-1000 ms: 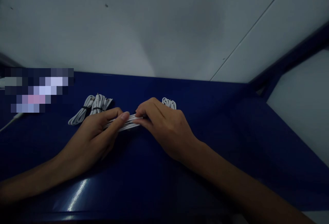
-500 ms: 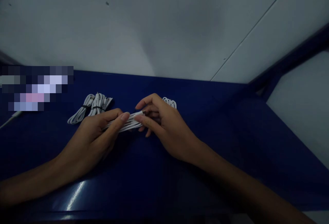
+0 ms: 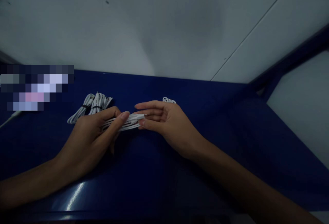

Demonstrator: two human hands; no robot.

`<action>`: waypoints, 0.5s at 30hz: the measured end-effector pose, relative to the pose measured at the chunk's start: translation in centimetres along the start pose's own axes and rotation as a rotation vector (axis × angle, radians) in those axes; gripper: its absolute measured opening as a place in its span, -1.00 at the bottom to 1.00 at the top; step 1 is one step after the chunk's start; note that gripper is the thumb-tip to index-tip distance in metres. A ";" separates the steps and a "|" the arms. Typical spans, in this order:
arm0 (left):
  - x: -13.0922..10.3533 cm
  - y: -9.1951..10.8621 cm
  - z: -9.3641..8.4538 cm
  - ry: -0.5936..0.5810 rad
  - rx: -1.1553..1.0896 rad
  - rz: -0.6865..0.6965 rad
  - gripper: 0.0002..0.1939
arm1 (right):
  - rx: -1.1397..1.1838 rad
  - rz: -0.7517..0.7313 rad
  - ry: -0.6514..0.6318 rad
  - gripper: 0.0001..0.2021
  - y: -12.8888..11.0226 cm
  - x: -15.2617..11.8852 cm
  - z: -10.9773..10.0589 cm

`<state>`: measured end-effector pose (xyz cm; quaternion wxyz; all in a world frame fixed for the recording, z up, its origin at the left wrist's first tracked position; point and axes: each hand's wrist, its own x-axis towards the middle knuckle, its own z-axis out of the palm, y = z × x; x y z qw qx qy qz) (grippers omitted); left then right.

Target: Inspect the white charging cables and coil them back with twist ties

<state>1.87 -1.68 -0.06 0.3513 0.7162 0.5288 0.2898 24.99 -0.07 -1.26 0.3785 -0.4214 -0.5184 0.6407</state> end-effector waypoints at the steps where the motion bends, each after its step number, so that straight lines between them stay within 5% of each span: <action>1: 0.0 0.0 0.0 0.011 0.018 0.011 -0.51 | 0.005 -0.006 0.000 -0.57 -0.1 0.0 0.1; 9: 0.0 0.2 -0.2 0.074 0.038 0.029 -0.66 | -0.018 -0.052 -0.004 -0.53 0.2 0.3 -0.3; 15: 0.4 -0.3 -0.5 -0.049 -0.076 0.026 -0.67 | -0.054 -0.052 -0.035 -0.63 0.0 0.2 -0.4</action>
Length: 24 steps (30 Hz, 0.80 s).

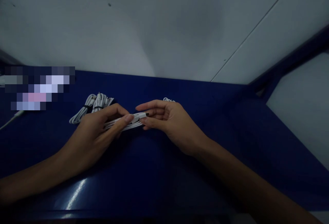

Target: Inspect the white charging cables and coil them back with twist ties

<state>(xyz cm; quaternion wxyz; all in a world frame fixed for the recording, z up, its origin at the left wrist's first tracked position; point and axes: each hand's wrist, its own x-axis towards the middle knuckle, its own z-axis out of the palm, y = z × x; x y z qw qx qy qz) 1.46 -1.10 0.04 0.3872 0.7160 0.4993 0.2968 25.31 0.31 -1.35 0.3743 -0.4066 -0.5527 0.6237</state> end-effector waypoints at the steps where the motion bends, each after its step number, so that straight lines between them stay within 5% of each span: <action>1: 0.0 -0.1 -0.1 -0.021 -0.020 0.004 -0.69 | -0.003 -0.003 -0.015 -0.66 -0.1 0.0 0.0; 8: -0.3 0.0 -0.1 -0.054 -0.126 -0.113 -0.68 | -0.055 -0.035 -0.068 -0.75 -0.8 0.0 0.1; 14: -0.3 -0.1 0.0 -0.039 -0.071 -0.082 -0.60 | -0.026 -0.034 -0.108 -0.73 -1.0 0.0 0.3; 24: 0.0 0.0 0.2 0.103 -0.358 0.021 -0.88 | -0.015 -0.098 -0.089 -0.78 -0.7 -0.1 0.5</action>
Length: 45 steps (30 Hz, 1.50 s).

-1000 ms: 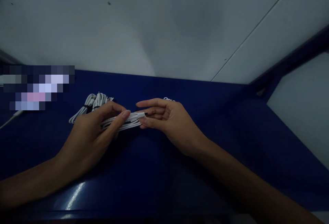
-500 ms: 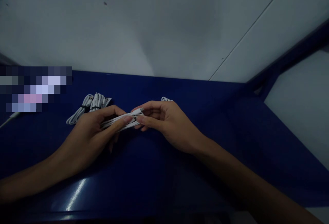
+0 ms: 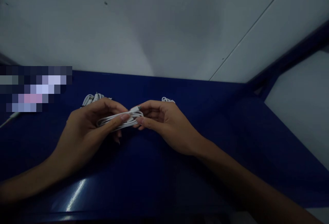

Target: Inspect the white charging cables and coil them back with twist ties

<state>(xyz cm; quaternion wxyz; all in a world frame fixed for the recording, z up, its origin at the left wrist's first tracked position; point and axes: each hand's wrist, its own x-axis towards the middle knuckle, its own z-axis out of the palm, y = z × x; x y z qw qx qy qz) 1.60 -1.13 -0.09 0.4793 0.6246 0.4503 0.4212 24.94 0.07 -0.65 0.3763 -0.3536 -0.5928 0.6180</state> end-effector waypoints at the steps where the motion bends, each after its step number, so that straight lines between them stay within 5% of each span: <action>1: 0.0 0.0 0.0 0.001 0.013 0.025 -0.93 | 0.008 -0.001 -0.001 -0.78 0.0 0.0 0.0; 14: 0.1 -0.4 -0.5 -0.066 0.077 0.029 -0.77 | -0.070 -0.058 0.069 -0.93 0.8 0.0 0.1; 24: 1.0 0.7 -0.5 0.009 -0.064 -0.061 -0.77 | -0.217 -0.296 0.172 -0.86 0.6 -0.1 0.5; 30: 1.1 -0.1 -0.8 -0.117 -0.233 -0.170 -0.79 | -0.422 -0.427 0.243 -0.75 0.4 -0.2 0.4; 40: 1.0 0.2 -0.9 -0.131 -0.164 -0.144 -0.69 | -0.137 -0.211 0.202 -0.91 0.3 -0.1 0.2; 45: 0.2 0.7 -0.4 -0.010 0.117 0.090 -0.85 | -0.084 -0.184 0.194 -0.91 0.2 0.0 0.2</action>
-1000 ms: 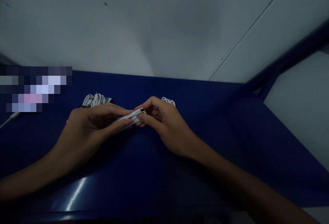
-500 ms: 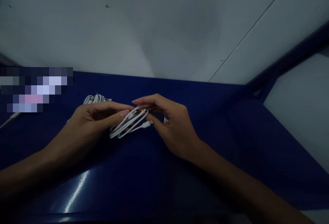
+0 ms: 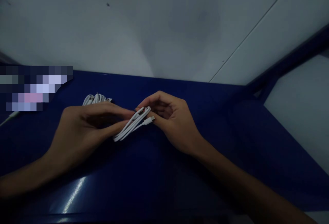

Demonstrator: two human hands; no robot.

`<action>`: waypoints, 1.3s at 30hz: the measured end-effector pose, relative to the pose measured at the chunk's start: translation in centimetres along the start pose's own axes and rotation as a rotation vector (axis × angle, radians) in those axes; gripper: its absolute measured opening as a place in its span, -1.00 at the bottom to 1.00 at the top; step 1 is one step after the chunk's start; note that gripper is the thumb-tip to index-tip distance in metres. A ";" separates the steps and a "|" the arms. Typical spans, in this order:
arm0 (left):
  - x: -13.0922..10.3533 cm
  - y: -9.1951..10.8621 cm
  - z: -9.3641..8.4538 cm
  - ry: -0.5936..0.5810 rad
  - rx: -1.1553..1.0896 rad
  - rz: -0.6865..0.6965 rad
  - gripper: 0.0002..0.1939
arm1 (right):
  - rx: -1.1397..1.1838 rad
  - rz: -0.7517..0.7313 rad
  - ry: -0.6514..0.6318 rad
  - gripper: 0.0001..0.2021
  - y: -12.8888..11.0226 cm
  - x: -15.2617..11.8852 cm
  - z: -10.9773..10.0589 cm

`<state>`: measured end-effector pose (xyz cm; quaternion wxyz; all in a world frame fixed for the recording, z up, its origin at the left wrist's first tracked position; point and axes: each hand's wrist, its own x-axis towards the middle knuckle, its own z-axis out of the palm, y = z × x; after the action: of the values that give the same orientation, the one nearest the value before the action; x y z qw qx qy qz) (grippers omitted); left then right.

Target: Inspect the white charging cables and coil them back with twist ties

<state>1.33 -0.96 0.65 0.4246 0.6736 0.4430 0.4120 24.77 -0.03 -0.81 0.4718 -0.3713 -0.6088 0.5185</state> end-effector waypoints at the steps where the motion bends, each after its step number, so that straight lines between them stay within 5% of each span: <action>1: -0.2 0.0 0.1 0.037 0.079 0.058 -0.89 | 0.001 -0.005 0.001 -0.91 0.0 0.0 0.0; 5: -0.7 -0.4 0.1 0.077 0.246 0.142 -0.90 | -0.010 -0.008 0.001 -0.90 0.0 -0.2 0.1; 13: -0.8 -0.4 0.0 0.040 0.262 0.024 -0.90 | -0.015 0.019 0.020 -0.89 0.2 -0.1 0.0; 27: 0.3 0.0 0.3 -0.120 -0.283 -0.391 -0.86 | -0.047 0.023 0.049 -0.89 0.1 -0.1 0.2; 39: 0.4 -0.1 0.7 -0.285 -0.311 -0.464 -0.81 | -0.057 0.148 0.031 -0.90 0.1 -0.2 0.5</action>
<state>2.03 -0.65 0.40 0.6631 0.5323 0.4526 0.2684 24.36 -0.35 -0.92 0.4308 -0.4367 -0.5870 0.5284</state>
